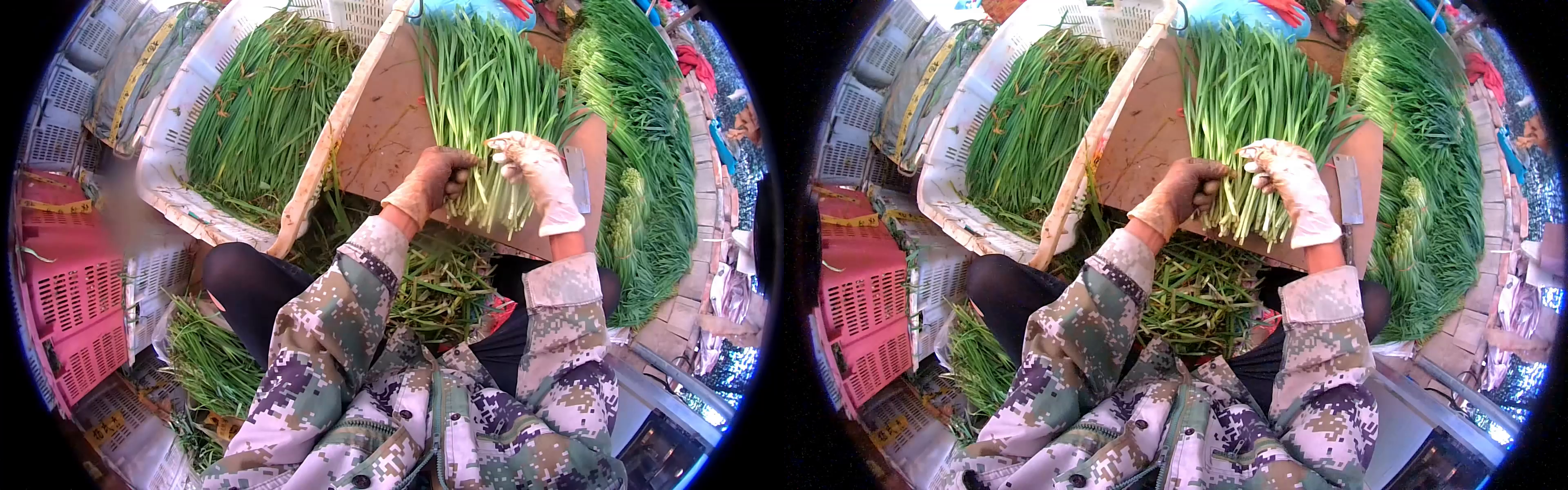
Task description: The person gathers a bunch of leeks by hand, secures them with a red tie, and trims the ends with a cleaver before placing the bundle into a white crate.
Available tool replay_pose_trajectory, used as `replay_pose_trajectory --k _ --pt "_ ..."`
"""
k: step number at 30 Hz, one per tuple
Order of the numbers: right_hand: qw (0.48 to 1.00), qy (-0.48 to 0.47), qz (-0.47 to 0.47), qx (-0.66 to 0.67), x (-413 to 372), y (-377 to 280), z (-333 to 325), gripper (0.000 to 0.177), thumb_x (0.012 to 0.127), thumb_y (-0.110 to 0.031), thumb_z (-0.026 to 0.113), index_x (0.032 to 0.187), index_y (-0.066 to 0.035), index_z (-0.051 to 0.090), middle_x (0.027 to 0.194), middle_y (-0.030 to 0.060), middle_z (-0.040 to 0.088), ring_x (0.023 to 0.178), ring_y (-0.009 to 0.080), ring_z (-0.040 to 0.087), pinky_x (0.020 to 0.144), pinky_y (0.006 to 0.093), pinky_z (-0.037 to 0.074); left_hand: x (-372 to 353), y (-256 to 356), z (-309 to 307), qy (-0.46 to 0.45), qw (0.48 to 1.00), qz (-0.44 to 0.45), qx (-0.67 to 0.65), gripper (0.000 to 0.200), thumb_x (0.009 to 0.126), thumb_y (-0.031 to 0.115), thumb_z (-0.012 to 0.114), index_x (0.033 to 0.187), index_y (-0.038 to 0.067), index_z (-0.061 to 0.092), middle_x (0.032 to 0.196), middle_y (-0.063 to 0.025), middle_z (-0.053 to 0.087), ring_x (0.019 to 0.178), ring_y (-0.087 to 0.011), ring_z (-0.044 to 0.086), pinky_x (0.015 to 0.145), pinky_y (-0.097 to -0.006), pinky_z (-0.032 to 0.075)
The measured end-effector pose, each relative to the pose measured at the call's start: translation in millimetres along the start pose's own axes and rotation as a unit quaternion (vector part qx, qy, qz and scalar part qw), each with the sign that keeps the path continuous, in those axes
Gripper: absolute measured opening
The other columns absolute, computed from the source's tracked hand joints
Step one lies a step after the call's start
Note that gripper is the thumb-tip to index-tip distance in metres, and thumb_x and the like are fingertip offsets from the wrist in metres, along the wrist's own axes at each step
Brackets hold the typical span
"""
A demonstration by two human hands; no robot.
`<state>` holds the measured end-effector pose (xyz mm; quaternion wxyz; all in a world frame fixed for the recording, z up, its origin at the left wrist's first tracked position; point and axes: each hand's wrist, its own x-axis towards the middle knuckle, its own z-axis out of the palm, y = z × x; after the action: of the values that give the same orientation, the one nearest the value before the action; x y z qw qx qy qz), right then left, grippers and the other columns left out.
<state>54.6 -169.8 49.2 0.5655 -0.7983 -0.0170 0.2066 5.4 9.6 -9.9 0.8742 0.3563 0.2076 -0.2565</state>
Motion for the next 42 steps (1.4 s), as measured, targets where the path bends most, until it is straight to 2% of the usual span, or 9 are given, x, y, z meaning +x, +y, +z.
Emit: replay_pose_trajectory --k 14,19,21,27,29,33,35,37,42 --pt "0.935 -0.138 -0.061 0.32 -61.3 -16.9 -37.5 0.026 0.093 -0.019 0.058 0.105 0.003 0.06 0.083 0.0022 0.061 0.069 0.0101 0.056 0.061 0.0237 0.047 8.2 0.4 -10.1 -0.04 0.999 -0.012 0.007 0.02 0.09 0.017 0.054 0.091 0.0 0.065 0.056 0.0025 0.045 0.041 -0.0089 0.031 0.04 -0.0244 0.027" --pt "0.959 -0.122 -0.021 0.255 -78.6 -10.8 -17.8 0.027 0.094 -0.023 0.056 0.103 0.002 0.06 0.083 0.0023 0.061 0.069 0.0103 0.055 0.059 0.0244 0.046 6.9 -0.1 -10.7 -0.057 0.998 -0.006 0.018 0.021 0.092 0.018 0.05 0.095 0.001 0.062 0.057 0.0034 0.041 0.043 -0.0093 0.032 0.042 -0.0237 0.026" --pt "0.991 -0.076 0.024 0.105 -74.2 2.9 -10.5 0.027 0.095 -0.026 0.056 0.102 0.0 0.06 0.085 0.0023 0.061 0.068 0.0098 0.055 0.059 0.0238 0.046 5.3 1.0 -8.6 -0.05 0.998 0.011 0.042 0.021 0.092 0.018 0.051 0.095 0.001 0.062 0.058 0.0032 0.041 0.043 -0.009 0.032 0.043 -0.023 0.026" --pt "0.994 0.007 0.049 0.096 -56.8 -5.2 24.0 0.024 0.094 -0.027 0.057 0.093 -0.004 0.063 0.079 0.0018 0.063 0.07 0.0085 0.055 0.06 0.0225 0.045 -2.3 5.1 1.3 -0.024 0.998 0.022 0.062 0.017 0.088 0.017 0.058 0.089 0.001 0.065 0.057 0.0021 0.045 0.044 -0.0086 0.036 0.041 -0.0223 0.026" --pt "0.969 -0.008 -0.053 -0.24 -43.3 -2.1 29.0 0.022 0.093 -0.024 0.058 0.094 -0.003 0.064 0.079 0.0016 0.062 0.069 0.0087 0.054 0.06 0.0232 0.045 -2.8 6.4 6.2 -0.012 0.997 0.025 0.066 0.016 0.087 0.016 0.06 0.087 0.001 0.065 0.057 0.0016 0.047 0.044 -0.0086 0.037 0.04 -0.0223 0.026" --pt "1.0 0.006 -0.005 -0.019 -41.7 8.0 45.6 0.024 0.093 -0.026 0.058 0.088 -0.004 0.065 0.075 0.0019 0.061 0.065 0.0075 0.054 0.058 0.0233 0.044 -6.2 9.6 13.2 0.036 0.995 0.051 0.078 0.012 0.082 0.013 0.066 0.081 0.001 0.067 0.058 -0.0001 0.052 0.044 -0.0084 0.04 0.039 -0.0222 0.028" --pt "1.0 0.013 0.011 -0.016 -43.6 14.6 45.4 0.027 0.095 -0.027 0.055 0.086 -0.004 0.065 0.07 0.0007 0.059 0.061 0.0072 0.053 0.055 0.0231 0.042 -7.1 10.0 13.9 0.041 0.994 0.066 0.078 0.011 0.08 0.012 0.067 0.08 0.0 0.068 0.058 -0.0005 0.053 0.044 -0.0083 0.041 0.039 -0.0223 0.029" --pt "0.985 -0.025 -0.121 -0.12 -51.2 14.4 39.9 0.027 0.096 -0.027 0.053 0.087 -0.004 0.064 0.067 -0.0018 0.058 0.057 0.0072 0.052 0.053 0.0226 0.041 -10.4 13.8 20.9 0.073 0.989 0.072 0.109 0.009 0.079 0.009 0.068 0.08 0.0 0.068 0.058 -0.001 0.054 0.045 -0.0085 0.043 0.038 -0.0223 0.032" --pt "0.997 0.016 -0.004 0.074 -50.1 16.4 48.2 0.024 0.097 -0.025 0.051 0.094 -0.005 0.065 0.073 -0.0014 0.064 0.055 0.0055 0.051 0.05 0.0193 0.04 -6.5 15.9 18.5 0.057 0.992 0.056 0.099 0.009 0.079 0.008 0.067 0.079 -0.001 0.068 0.058 -0.0014 0.054 0.045 -0.0087 0.043 0.038 -0.0223 0.031"
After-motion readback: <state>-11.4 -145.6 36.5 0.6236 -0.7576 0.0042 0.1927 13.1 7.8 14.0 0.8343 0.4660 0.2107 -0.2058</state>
